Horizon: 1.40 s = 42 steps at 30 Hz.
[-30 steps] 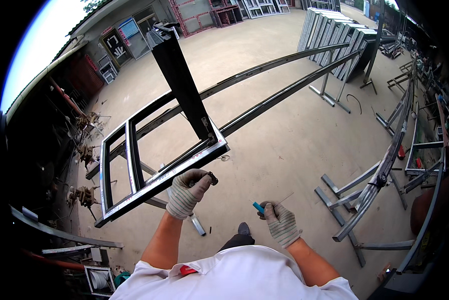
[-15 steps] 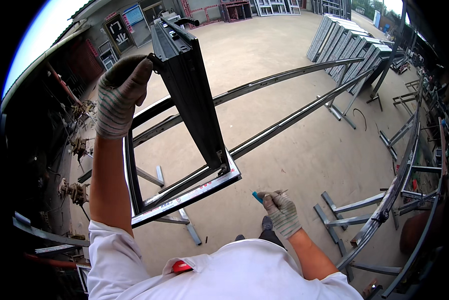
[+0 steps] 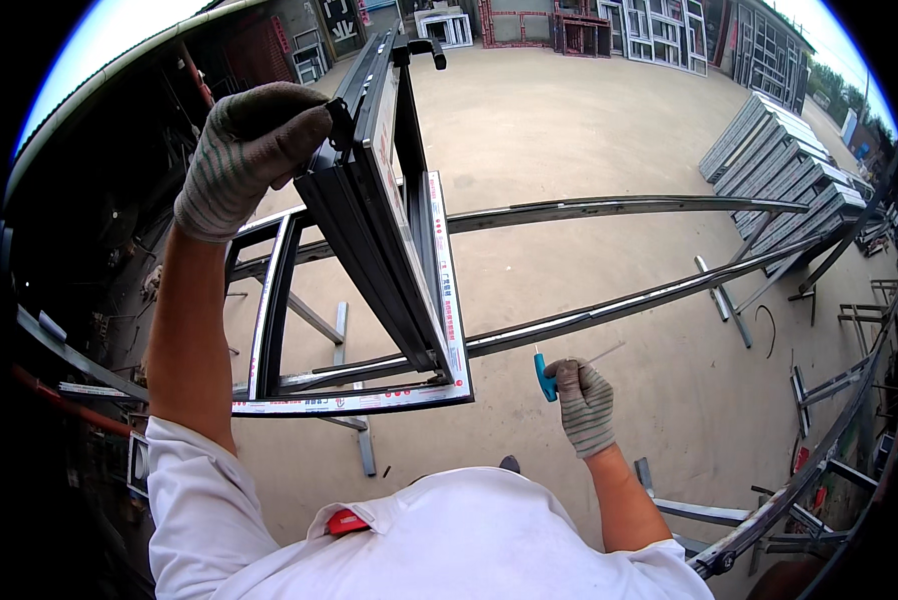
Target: The person retrieves small hardware pieces from a metal bowl and uses a screwdriver to install them into a window frame. They then use a utility knife to trim or adjust sealant or tape along the frame edges.
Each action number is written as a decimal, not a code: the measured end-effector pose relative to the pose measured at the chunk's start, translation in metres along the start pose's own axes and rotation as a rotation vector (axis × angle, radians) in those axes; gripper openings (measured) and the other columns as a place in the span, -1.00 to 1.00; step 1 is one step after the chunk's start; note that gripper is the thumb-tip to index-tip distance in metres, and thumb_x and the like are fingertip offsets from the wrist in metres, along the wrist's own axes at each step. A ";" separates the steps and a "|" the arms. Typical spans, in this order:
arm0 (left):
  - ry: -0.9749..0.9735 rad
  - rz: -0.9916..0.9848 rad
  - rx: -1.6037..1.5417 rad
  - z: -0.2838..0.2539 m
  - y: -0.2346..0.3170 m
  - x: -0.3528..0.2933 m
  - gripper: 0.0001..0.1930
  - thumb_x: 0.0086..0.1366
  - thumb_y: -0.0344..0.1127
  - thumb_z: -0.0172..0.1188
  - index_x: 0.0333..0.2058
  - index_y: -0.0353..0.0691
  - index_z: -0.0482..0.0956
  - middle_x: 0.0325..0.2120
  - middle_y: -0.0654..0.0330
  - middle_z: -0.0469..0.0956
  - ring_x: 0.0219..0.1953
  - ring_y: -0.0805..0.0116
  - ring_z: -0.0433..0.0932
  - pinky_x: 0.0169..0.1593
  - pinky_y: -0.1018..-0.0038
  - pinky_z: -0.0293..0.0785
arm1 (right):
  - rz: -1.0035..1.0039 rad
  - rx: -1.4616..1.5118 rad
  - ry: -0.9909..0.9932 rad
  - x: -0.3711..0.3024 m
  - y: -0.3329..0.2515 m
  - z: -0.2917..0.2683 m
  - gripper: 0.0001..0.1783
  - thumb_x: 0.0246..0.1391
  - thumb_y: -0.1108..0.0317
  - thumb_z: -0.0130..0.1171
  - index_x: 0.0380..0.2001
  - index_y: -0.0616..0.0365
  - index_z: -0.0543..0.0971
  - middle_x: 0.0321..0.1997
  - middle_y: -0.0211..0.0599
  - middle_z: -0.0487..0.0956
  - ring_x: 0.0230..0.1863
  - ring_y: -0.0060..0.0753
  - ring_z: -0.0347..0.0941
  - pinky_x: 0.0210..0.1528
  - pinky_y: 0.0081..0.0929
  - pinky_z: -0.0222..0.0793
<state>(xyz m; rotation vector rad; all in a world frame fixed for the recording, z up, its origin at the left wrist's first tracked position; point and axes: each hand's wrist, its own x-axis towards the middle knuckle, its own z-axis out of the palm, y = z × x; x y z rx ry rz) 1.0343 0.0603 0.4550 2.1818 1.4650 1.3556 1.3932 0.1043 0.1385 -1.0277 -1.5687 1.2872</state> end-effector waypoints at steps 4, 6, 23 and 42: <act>-0.064 0.022 -0.102 -0.002 0.001 -0.001 -0.78 0.27 -0.19 0.46 -0.17 -0.13 0.77 -0.41 0.32 0.72 -0.37 0.59 0.65 -0.32 0.63 0.59 | -0.016 0.063 0.030 0.016 -0.007 -0.005 -0.53 0.46 -0.02 0.05 -0.30 0.15 0.66 -0.48 -0.53 0.51 -0.45 -0.70 0.28 -0.36 -0.63 0.28; -0.101 0.030 -0.126 -0.002 0.000 0.001 -0.77 0.27 -0.20 0.45 -0.16 -0.14 0.77 -0.40 0.30 0.72 -0.35 0.57 0.67 -0.30 0.62 0.62 | -0.052 0.059 0.061 0.021 -0.014 -0.005 -0.53 0.45 -0.05 0.05 -0.30 0.13 0.65 -0.48 -0.55 0.51 -0.45 -0.71 0.29 -0.37 -0.64 0.28; -0.246 0.141 -0.133 -0.004 -0.020 0.016 -0.79 0.32 -0.24 0.38 -0.11 -0.14 0.74 -0.39 0.29 0.71 -0.37 0.60 0.68 -0.28 0.64 0.67 | -0.452 -0.050 0.374 0.040 -0.139 0.006 -0.44 0.47 -0.12 -0.05 -0.25 0.19 0.63 -0.39 -0.46 0.53 -0.37 -0.62 0.35 -0.28 -0.58 0.30; -0.193 0.261 -0.123 0.004 -0.022 0.010 -0.81 0.32 -0.33 0.38 -0.11 -0.18 0.72 -0.31 0.23 0.74 -0.22 0.49 0.72 -0.11 0.52 0.72 | -1.022 -0.202 0.015 0.094 -0.288 0.046 -0.50 0.45 -0.11 -0.02 -0.07 0.08 0.67 -0.18 -0.39 0.68 -0.15 -0.61 0.54 -0.09 -0.55 0.44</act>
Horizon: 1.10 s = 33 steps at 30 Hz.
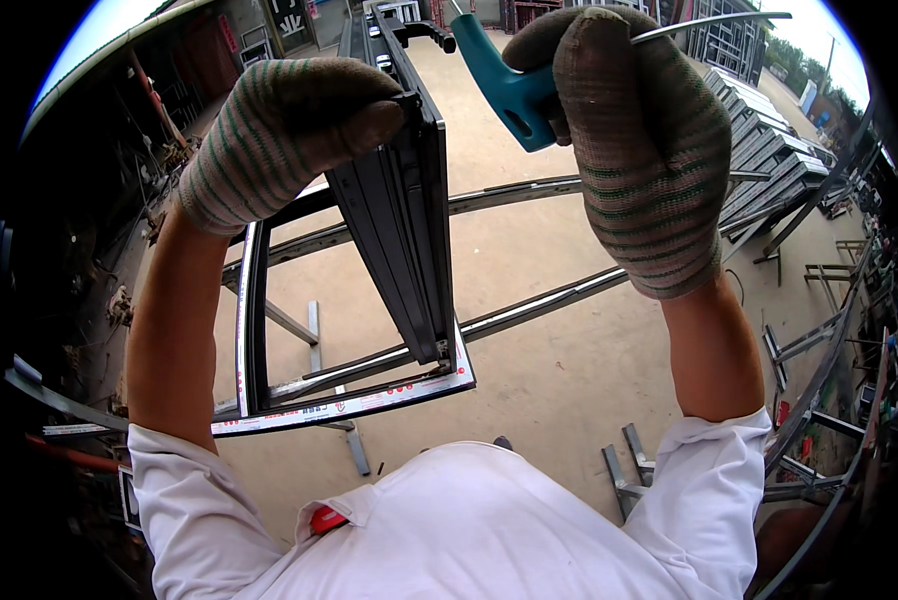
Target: The person retrieves small hardware pieces from a metal bowl and uses a screwdriver to install them into a window frame. They then use a utility knife to trim or adjust sealant or tape along the frame edges.
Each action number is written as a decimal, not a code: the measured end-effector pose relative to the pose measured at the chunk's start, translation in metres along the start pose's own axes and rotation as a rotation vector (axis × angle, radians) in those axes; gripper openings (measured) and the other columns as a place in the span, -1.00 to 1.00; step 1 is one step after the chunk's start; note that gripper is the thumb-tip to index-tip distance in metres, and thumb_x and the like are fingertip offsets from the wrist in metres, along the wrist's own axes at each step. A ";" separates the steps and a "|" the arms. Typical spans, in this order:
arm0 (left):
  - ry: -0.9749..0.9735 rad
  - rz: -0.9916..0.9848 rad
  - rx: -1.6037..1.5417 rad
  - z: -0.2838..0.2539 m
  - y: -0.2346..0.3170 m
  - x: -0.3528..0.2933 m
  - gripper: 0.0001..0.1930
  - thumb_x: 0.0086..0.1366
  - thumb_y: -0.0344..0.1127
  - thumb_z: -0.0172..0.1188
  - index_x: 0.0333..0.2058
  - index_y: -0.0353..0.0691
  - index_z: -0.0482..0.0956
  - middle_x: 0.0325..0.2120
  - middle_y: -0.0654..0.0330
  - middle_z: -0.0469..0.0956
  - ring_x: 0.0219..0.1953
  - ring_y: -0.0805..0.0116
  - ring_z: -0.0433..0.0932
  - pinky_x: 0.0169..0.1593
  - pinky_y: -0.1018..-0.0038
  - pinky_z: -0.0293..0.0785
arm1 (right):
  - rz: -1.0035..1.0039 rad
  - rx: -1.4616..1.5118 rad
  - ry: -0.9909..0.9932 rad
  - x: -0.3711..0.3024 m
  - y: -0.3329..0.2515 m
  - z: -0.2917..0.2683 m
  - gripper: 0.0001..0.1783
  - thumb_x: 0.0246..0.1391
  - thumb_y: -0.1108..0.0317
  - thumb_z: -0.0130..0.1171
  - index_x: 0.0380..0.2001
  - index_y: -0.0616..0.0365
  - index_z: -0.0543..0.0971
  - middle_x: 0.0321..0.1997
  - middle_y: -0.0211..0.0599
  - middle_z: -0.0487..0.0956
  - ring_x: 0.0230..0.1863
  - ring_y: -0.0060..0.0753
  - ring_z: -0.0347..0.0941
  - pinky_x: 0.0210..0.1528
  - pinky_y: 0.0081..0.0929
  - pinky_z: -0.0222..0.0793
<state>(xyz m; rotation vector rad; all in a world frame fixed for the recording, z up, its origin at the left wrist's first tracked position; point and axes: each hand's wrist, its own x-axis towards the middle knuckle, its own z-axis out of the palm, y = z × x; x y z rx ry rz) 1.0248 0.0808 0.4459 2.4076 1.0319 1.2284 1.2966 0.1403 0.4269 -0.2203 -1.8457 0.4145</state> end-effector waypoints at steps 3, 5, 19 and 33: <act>0.013 0.010 -0.013 0.001 -0.001 0.000 -0.81 0.32 -0.34 0.38 -0.11 -0.18 0.72 -0.30 0.23 0.74 -0.22 0.48 0.72 -0.10 0.52 0.72 | 0.041 -0.066 -0.051 0.018 0.003 0.007 -0.52 0.43 -0.11 0.01 -0.07 0.06 0.68 -0.16 -0.39 0.70 -0.19 -0.60 0.57 -0.16 -0.57 0.46; 0.026 0.012 -0.023 0.002 -0.002 0.000 -0.81 0.32 -0.34 0.38 -0.11 -0.19 0.72 -0.30 0.23 0.74 -0.21 0.48 0.72 -0.10 0.52 0.72 | 0.056 -0.064 -0.173 0.034 0.003 0.004 -0.55 0.41 -0.09 0.06 -0.06 0.04 0.68 -0.15 -0.38 0.71 -0.18 -0.58 0.61 -0.16 -0.56 0.51; 0.039 0.062 -0.041 0.004 -0.004 0.002 -0.80 0.29 -0.34 0.40 -0.12 -0.18 0.73 -0.33 0.24 0.74 -0.26 0.50 0.74 -0.15 0.54 0.73 | -0.077 -0.065 -0.202 0.067 -0.015 0.027 -0.52 0.48 0.07 -0.01 -0.41 0.23 0.57 -0.60 -0.44 0.49 -0.58 -0.65 0.39 -0.53 -0.63 0.34; 0.014 0.073 0.082 0.006 -0.006 -0.002 -0.82 0.29 -0.33 0.41 -0.14 -0.17 0.74 -0.40 0.29 0.72 -0.33 0.57 0.70 -0.25 0.63 0.67 | -0.123 -0.133 0.002 0.069 -0.040 0.039 -0.53 0.46 0.05 0.04 -0.44 0.20 0.57 -0.58 -0.45 0.50 -0.57 -0.64 0.40 -0.50 -0.63 0.37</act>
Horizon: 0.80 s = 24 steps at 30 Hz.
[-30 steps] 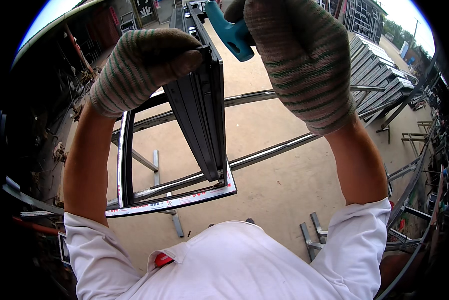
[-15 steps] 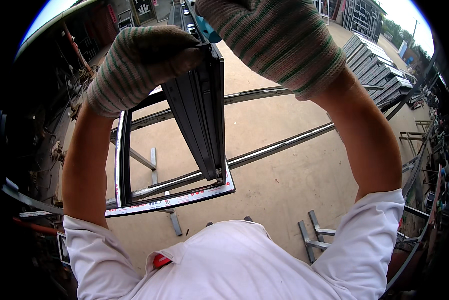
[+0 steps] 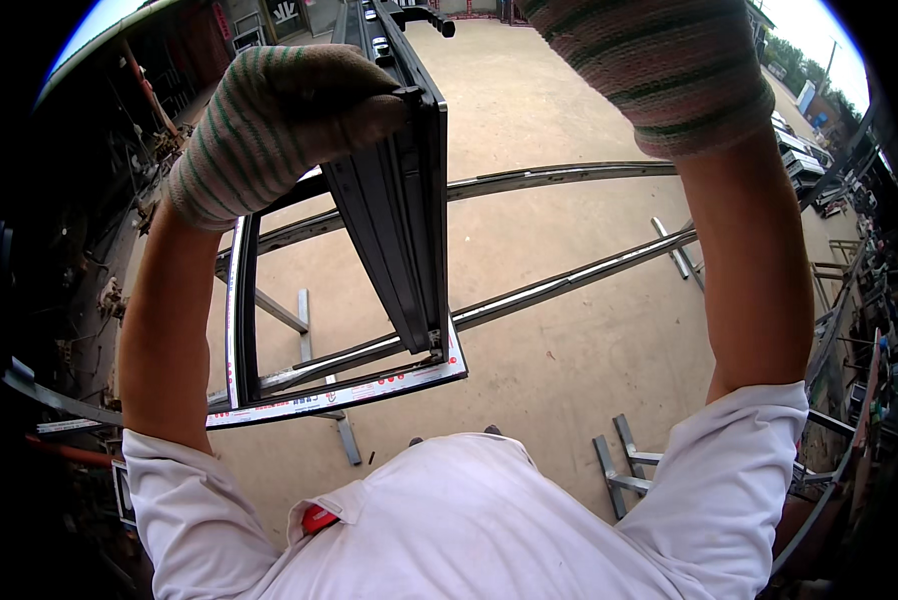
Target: The person retrieves small hardware pieces from a metal bowl and uses a screwdriver to install them into a window frame. They then use a utility knife to trim or adjust sealant or tape along the frame edges.
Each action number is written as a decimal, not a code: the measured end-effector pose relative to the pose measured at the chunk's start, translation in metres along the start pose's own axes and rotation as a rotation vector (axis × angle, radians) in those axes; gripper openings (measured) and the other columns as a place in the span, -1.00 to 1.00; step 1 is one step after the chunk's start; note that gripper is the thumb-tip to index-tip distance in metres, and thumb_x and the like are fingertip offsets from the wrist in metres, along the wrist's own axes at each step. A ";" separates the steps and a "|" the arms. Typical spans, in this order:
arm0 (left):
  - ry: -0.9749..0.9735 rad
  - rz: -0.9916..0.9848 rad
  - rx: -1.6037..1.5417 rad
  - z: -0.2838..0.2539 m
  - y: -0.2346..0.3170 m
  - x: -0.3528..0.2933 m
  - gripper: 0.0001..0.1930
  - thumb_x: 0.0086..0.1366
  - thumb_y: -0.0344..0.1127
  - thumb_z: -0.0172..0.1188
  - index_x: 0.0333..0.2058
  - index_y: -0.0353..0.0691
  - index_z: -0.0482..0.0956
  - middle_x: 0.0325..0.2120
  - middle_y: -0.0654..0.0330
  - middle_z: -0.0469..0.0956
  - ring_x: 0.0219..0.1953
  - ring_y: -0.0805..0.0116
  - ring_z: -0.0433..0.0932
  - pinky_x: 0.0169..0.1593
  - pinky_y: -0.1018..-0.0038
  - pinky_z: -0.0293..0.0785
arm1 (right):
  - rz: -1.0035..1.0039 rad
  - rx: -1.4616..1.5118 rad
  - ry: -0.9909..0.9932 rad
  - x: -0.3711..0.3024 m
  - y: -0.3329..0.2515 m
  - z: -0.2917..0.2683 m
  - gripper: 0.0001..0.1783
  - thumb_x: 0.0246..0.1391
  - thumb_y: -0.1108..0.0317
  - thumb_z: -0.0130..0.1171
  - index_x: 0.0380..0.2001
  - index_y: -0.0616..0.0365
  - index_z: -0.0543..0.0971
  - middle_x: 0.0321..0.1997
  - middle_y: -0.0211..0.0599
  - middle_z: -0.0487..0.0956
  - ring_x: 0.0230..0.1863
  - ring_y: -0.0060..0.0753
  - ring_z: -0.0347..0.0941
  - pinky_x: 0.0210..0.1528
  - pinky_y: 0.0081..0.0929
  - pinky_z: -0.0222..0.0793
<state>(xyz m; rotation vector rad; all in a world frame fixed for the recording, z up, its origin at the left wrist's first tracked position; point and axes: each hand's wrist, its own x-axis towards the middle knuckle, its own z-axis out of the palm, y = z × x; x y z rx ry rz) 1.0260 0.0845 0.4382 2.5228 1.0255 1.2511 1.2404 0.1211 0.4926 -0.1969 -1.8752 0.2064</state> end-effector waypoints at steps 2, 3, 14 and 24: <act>0.015 0.003 0.033 -0.003 0.001 -0.003 -0.82 0.29 -0.32 0.41 -0.14 -0.16 0.74 -0.41 0.30 0.71 -0.34 0.58 0.69 -0.26 0.64 0.66 | 0.074 0.113 -0.181 -0.002 0.003 -0.008 -0.54 0.47 0.08 0.03 -0.44 0.20 0.57 -0.59 -0.45 0.50 -0.57 -0.64 0.39 -0.51 -0.61 0.36; 0.025 0.002 0.024 -0.003 0.001 -0.002 -0.81 0.29 -0.31 0.41 -0.14 -0.16 0.74 -0.42 0.30 0.70 -0.35 0.58 0.69 -0.26 0.63 0.66 | 0.074 0.086 -0.326 -0.005 0.013 -0.009 -0.54 0.47 0.10 0.02 -0.45 0.20 0.57 -0.60 -0.46 0.49 -0.57 -0.65 0.38 -0.51 -0.60 0.35; 0.433 -0.354 -0.212 0.004 -0.008 -0.032 -0.68 0.34 0.00 0.37 -0.17 -0.14 0.78 -0.46 0.33 0.67 -0.48 0.63 0.55 -0.43 0.69 0.42 | 0.151 -0.076 -0.484 -0.011 0.003 -0.003 -0.60 0.46 0.22 0.03 -0.50 0.17 0.52 -0.64 -0.49 0.45 -0.58 -0.67 0.32 -0.56 -0.51 0.30; 1.010 -0.753 -0.732 0.080 -0.020 -0.170 -0.61 0.48 0.00 0.20 -0.24 -0.28 0.66 -0.68 0.43 0.32 -0.70 0.72 0.15 -0.68 0.70 0.06 | 0.109 0.026 -0.538 -0.004 0.001 -0.002 -0.58 0.46 0.21 0.01 -0.50 0.19 0.55 -0.66 -0.43 0.48 -0.64 -0.63 0.38 -0.61 -0.61 0.37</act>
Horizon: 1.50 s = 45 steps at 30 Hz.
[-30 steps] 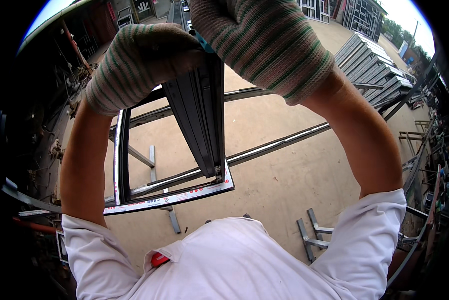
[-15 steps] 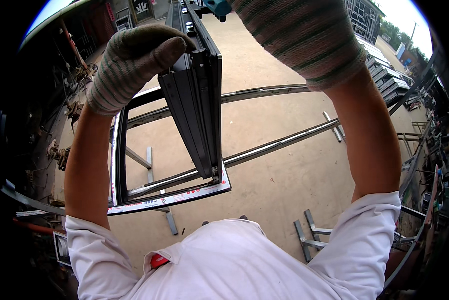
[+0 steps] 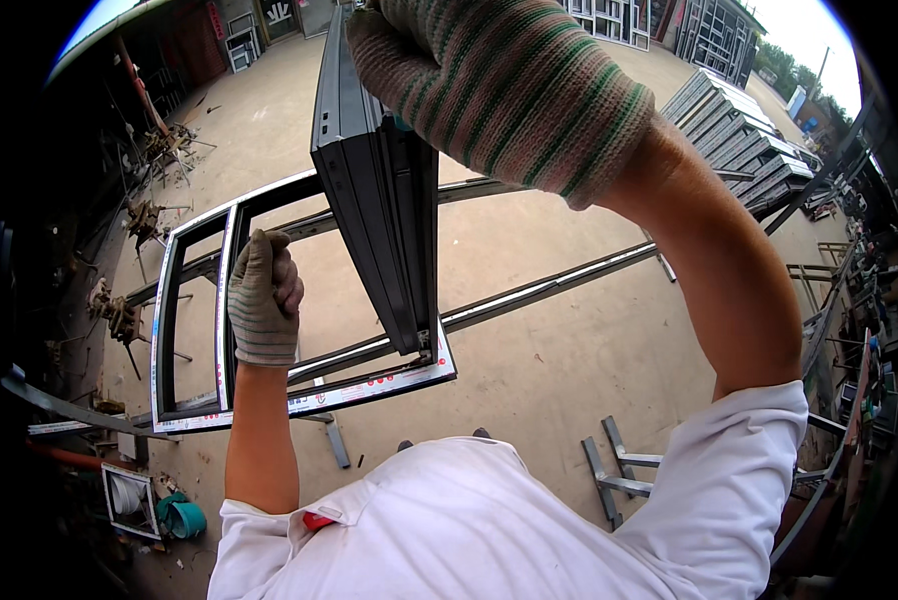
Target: The person retrieves small hardware pieces from a metal bowl and uses a screwdriver to install them into a window frame. They then use a utility knife to trim or adjust sealant or tape along the frame edges.
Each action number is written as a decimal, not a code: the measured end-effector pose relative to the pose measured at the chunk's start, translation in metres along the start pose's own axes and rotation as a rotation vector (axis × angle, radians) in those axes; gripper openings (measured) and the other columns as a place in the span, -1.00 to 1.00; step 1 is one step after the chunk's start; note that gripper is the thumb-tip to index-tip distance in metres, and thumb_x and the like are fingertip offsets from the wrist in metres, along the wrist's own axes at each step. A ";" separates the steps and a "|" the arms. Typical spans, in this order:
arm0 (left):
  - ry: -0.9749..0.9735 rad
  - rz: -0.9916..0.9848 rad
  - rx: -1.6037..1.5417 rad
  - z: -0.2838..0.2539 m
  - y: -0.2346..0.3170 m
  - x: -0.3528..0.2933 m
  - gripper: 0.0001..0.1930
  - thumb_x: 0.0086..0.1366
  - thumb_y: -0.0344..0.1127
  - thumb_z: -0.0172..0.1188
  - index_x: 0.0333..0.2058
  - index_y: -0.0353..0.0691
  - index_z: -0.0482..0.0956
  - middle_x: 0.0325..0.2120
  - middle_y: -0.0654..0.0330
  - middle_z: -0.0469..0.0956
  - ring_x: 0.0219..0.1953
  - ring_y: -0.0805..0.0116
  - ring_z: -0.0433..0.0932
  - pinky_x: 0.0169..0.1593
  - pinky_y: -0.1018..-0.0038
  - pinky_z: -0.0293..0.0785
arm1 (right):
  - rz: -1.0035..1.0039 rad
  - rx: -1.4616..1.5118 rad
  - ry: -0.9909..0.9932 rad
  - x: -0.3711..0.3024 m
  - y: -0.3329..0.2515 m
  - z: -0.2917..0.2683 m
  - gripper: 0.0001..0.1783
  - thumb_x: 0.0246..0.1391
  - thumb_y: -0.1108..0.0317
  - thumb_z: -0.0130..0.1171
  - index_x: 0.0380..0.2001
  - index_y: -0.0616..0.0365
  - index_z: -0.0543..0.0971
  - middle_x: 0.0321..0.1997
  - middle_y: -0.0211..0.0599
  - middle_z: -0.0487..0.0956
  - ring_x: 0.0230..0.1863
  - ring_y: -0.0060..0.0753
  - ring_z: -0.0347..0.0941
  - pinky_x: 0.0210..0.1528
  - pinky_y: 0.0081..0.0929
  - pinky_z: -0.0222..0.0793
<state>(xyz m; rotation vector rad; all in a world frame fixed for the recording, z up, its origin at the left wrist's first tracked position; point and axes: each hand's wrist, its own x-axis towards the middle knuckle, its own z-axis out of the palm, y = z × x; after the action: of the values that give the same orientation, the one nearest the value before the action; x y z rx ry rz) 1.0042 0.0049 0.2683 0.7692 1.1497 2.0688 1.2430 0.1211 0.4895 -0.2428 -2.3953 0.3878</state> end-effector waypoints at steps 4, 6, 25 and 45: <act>0.101 -0.240 -0.086 -0.041 -0.049 -0.039 -0.64 0.52 -0.04 0.13 -0.20 -0.29 0.60 -0.62 0.39 0.34 -0.70 0.69 0.17 -0.69 0.69 0.12 | -0.135 0.125 0.252 0.006 0.010 -0.004 -0.52 0.47 0.15 0.01 -0.52 0.18 0.55 -0.66 -0.43 0.49 -0.63 -0.66 0.38 -0.63 -0.63 0.34; 0.150 -0.338 -0.144 -0.057 -0.064 -0.057 -0.67 0.52 -0.06 0.13 -0.18 -0.26 0.58 -0.59 0.39 0.37 -0.70 0.66 0.20 -0.69 0.67 0.14 | -0.117 0.060 0.254 0.002 0.013 0.002 -0.53 0.48 0.15 0.00 -0.51 0.18 0.56 -0.65 -0.44 0.49 -0.62 -0.66 0.39 -0.63 -0.63 0.34; 0.191 -0.698 -0.578 -0.103 -0.105 -0.120 -0.74 0.40 -0.24 0.14 -0.08 -0.27 0.63 -0.45 0.27 0.58 -0.61 0.52 0.31 -0.57 0.56 0.22 | 0.015 0.086 0.033 -0.001 0.013 0.011 -0.57 0.48 0.16 0.00 -0.46 0.16 0.57 -0.63 -0.46 0.50 -0.63 -0.67 0.39 -0.59 -0.64 0.35; 0.117 -0.669 -0.486 -0.103 -0.123 -0.132 -0.80 0.49 -0.33 0.11 0.01 -0.21 0.58 -0.36 0.28 0.55 -0.58 0.59 0.27 -0.55 0.62 0.22 | 0.047 0.160 0.026 -0.008 0.021 0.016 -0.62 0.45 0.18 0.08 -0.43 0.17 0.58 -0.61 -0.48 0.49 -0.57 -0.68 0.38 -0.53 -0.62 0.36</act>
<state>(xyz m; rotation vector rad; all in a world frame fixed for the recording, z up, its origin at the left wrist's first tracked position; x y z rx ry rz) 1.0404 -0.0967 0.0902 0.0116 0.7620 1.7095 1.2398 0.1351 0.4655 -0.2302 -2.3221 0.5916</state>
